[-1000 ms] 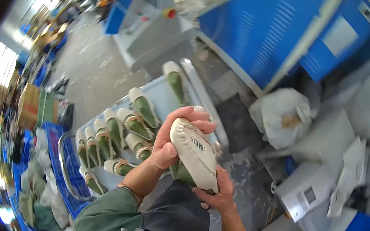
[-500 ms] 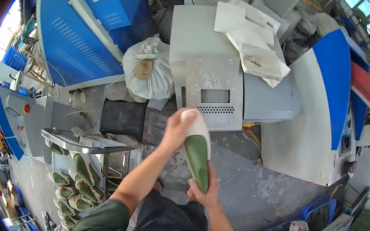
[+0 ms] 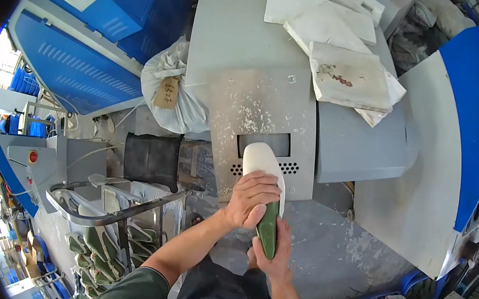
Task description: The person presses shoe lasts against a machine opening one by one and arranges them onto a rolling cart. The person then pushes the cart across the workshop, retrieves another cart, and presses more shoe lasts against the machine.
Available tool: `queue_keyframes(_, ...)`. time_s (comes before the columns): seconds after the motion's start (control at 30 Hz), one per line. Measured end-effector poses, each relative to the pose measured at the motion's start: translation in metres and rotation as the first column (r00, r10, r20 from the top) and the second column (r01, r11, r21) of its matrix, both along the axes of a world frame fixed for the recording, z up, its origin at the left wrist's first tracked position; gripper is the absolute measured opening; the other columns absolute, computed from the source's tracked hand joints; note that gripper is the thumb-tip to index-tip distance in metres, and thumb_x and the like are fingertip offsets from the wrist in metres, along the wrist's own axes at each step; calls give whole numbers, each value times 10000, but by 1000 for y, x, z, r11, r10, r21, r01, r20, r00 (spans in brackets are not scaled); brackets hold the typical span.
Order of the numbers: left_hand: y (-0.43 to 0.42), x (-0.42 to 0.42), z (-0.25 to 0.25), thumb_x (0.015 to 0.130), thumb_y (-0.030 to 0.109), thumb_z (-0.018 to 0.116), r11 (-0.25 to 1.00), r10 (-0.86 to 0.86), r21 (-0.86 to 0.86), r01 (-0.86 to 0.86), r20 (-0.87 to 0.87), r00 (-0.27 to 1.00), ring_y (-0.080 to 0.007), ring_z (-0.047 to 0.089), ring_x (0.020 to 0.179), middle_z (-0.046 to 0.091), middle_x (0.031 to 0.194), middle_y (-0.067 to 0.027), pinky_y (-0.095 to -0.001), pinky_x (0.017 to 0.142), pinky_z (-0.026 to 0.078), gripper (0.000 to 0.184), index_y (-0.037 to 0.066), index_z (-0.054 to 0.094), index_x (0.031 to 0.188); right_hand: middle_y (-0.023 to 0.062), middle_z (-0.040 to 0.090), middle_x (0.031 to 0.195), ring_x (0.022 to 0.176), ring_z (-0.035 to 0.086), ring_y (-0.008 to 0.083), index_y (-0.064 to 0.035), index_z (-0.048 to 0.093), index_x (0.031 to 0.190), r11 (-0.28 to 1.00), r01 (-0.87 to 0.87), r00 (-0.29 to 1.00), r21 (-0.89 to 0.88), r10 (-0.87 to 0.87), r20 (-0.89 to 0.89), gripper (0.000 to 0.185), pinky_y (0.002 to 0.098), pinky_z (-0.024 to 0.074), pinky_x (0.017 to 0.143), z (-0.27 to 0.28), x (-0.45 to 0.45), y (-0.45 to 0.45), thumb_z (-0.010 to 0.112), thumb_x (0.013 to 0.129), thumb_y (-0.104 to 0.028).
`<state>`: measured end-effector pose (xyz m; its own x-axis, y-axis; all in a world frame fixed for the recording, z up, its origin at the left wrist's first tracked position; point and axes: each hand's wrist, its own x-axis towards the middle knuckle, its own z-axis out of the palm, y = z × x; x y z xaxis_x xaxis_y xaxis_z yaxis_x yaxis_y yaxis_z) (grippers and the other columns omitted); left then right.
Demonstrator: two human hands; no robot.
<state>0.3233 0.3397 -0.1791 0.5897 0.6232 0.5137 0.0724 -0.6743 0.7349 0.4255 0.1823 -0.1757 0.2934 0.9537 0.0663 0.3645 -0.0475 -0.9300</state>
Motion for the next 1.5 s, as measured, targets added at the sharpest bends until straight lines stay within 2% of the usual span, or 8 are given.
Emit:
queue_keyframes(0.47,19,-10,2,805,149,529,983,-159,-102,154,-46,986,-279,580,1105,629,1087,-136,-459,1045,368,264,21,630,1013,185,495,1272,1148,514,262,78,364,1356,948,211,930,-236,-269,-250,610,377,406,983,24,-42,1,606,837,-130)
queue_keyframes(0.57,-5,-19,36,825,91,575,913,390,-173,-370,103,915,-264,516,1207,517,1320,-140,-448,1073,333,533,8,460,1338,144,580,1203,1068,587,255,12,484,1313,958,232,509,-167,-266,-819,490,386,437,964,30,-38,-7,511,862,-178)
queue_keyframes(0.63,-11,-50,83,817,118,654,735,316,-673,82,447,837,-242,486,1229,458,1371,-129,-414,1070,341,709,1,307,1425,182,572,1202,996,615,250,7,420,1354,997,-68,22,21,23,-1000,675,369,484,873,47,-30,-14,582,813,-364)
queue_keyframes(0.7,-30,-89,126,782,254,773,559,230,-747,359,556,798,-196,481,1215,471,1350,-101,-338,1037,374,934,-17,203,1470,184,577,1194,910,634,242,-21,405,1370,982,-169,95,82,99,-991,784,365,502,816,60,-47,-30,605,778,-493)
queue_keyframes(0.83,-93,-171,203,800,204,770,728,226,-660,183,483,846,-180,508,1168,530,1255,-111,-323,1009,389,953,-47,149,1478,145,585,1200,821,627,236,-86,446,1363,988,-143,916,50,151,-371,791,389,476,807,71,-121,-49,594,731,-539)
queue_keyframes(1.0,-192,-257,201,816,333,706,809,530,-509,-292,419,737,-303,141,1431,41,1542,-202,-418,1147,174,1074,-48,-45,1481,197,489,1330,1122,529,292,-41,396,1380,696,-701,628,153,705,-330,815,439,424,934,160,-174,-28,733,666,-240)
queue_keyframes(1.17,-272,-348,206,769,144,723,197,980,-874,-445,161,119,-273,420,1221,368,1362,-185,-376,988,404,987,16,47,1476,305,193,1488,1372,259,441,25,103,1469,217,-976,218,28,954,208,1052,513,254,1095,179,-323,-42,770,701,-245)
queue_keyframes(1.5,-199,-640,17,765,220,652,-291,956,-779,-556,-216,-199,-299,605,924,606,1041,-237,-397,788,499,560,-115,464,1173,286,436,1325,1219,431,422,45,409,1348,658,-752,463,-44,574,676,640,464,353,1013,73,-439,-51,661,856,-278)
